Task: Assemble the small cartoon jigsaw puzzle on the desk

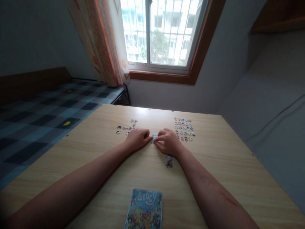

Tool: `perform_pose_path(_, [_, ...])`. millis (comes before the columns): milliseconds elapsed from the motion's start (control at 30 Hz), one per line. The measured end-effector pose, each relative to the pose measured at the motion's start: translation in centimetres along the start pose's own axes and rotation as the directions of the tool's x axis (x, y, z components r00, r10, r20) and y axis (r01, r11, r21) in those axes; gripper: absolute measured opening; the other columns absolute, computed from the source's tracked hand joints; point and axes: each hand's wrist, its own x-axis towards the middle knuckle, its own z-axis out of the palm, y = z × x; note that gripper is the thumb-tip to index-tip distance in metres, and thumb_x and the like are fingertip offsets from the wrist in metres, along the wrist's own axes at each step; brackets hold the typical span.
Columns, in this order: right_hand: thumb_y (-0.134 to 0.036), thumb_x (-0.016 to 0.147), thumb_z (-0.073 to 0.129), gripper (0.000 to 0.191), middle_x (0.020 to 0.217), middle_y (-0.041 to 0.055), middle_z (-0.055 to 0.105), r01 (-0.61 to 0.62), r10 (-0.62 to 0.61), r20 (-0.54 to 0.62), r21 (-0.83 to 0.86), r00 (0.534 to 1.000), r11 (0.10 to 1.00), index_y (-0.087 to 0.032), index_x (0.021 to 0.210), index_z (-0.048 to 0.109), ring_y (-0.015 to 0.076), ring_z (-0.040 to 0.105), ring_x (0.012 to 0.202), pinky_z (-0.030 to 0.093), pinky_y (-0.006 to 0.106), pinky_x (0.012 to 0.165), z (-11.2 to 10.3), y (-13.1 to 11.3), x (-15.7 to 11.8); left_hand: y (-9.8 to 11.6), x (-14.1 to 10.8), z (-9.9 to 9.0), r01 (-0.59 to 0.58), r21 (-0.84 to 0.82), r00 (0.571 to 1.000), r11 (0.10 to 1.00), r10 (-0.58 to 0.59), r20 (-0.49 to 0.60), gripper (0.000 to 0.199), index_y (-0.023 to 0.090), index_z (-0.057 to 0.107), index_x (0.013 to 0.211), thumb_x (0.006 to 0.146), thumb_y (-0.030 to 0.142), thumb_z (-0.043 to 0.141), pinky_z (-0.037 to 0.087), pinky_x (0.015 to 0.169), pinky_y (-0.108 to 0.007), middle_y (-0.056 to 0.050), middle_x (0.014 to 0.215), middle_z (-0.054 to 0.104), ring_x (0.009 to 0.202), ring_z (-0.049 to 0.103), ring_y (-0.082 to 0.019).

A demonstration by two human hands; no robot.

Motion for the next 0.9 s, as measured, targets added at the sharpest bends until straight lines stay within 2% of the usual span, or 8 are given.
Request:
perform_pose_path(133, [-0.020,0.083,0.073,0.011,0.081,0.0038,0.070,-0.014,0.013,0.035,0.016,0.999,1.000,-0.027,0.086,0.081,0.0169,0.058,0.078,0.047,0.033,0.075,0.0,0.0,0.1,0.1,0.0,-0.1,0.006,-0.003,1.000,1.000,-0.006,0.008,0.029,0.023,0.068,0.077,0.089,0.048,0.062,0.037,0.062,-0.030,-0.005,0.079,0.072,0.076,0.064,-0.022])
perform_pose_path(267, [-0.021,0.084,0.071,0.011,0.080,0.0035,0.070,-0.018,0.017,0.017,0.036,1.000,0.999,-0.026,0.084,0.081,0.0169,0.058,0.078,0.047,0.033,0.075,-0.1,0.0,0.0,0.2,0.0,-0.1,0.006,-0.011,1.000,1.000,-0.006,0.005,0.027,0.023,0.068,0.078,0.089,0.047,0.063,0.037,0.064,-0.029,-0.005,0.079,0.071,0.075,0.063,-0.022])
perform_pose_path(400, [-0.021,0.088,0.065,0.014,0.075,0.0034,0.068,-0.086,0.089,-0.128,0.032,0.988,0.996,-0.023,0.085,0.079,0.0167,0.058,0.073,0.046,0.033,0.074,-0.6,0.2,0.0,0.3,0.0,0.0,-0.001,-0.022,1.000,1.000,0.001,-0.012,0.029,0.022,0.067,0.075,0.088,0.048,0.064,0.034,0.062,-0.029,-0.004,0.077,0.070,0.073,0.061,-0.022])
perform_pose_path(533, [-0.025,0.091,0.062,0.017,0.066,0.0025,0.063,-0.188,0.170,-0.315,-0.027,0.934,0.982,-0.021,0.083,0.077,0.0174,0.056,0.068,0.046,0.035,0.074,-1.1,0.5,-0.1,0.1,0.0,-0.1,0.022,-0.074,0.999,0.997,-0.024,-0.027,0.030,0.022,0.065,0.073,0.088,0.048,0.064,0.032,0.061,-0.029,-0.003,0.074,0.069,0.070,0.059,-0.020])
perform_pose_path(633, [-0.026,0.092,0.060,0.019,0.065,0.0028,0.061,-0.224,0.188,-0.403,-0.045,0.896,0.973,-0.021,0.082,0.076,0.0176,0.056,0.067,0.046,0.034,0.073,-1.2,0.6,-0.1,-0.3,0.3,-0.2,0.051,-0.202,0.995,0.978,-0.066,-0.069,0.032,0.021,0.063,0.072,0.091,0.046,0.060,0.032,0.062,-0.029,-0.002,0.071,0.066,0.067,0.055,-0.018])
perform_pose_path(767, [-0.026,0.091,0.059,0.019,0.065,0.0028,0.060,-0.260,0.213,-0.433,-0.050,0.876,0.964,-0.020,0.079,0.073,0.0175,0.055,0.066,0.045,0.034,0.072,-1.1,0.6,-0.2,-0.9,0.6,-0.2,0.019,-0.376,0.988,0.927,-0.075,-0.137,0.036,0.020,0.051,0.063,0.092,0.041,0.054,0.031,0.061,-0.028,0.000,0.062,0.056,0.060,0.047,-0.014])
perform_pose_path(900, [-0.027,0.090,0.057,0.027,0.061,0.0009,0.055,-0.250,0.202,-0.424,-0.060,0.883,0.966,-0.020,0.064,0.060,0.0162,0.051,0.064,0.042,0.032,0.069,-1.2,0.6,-0.3,-0.6,0.6,0.0,-0.001,-0.384,0.981,0.923,-0.073,-0.178,0.037,0.021,0.038,0.057,0.088,0.034,0.054,0.026,0.058,-0.029,0.003,0.054,0.043,0.055,0.038,-0.013])
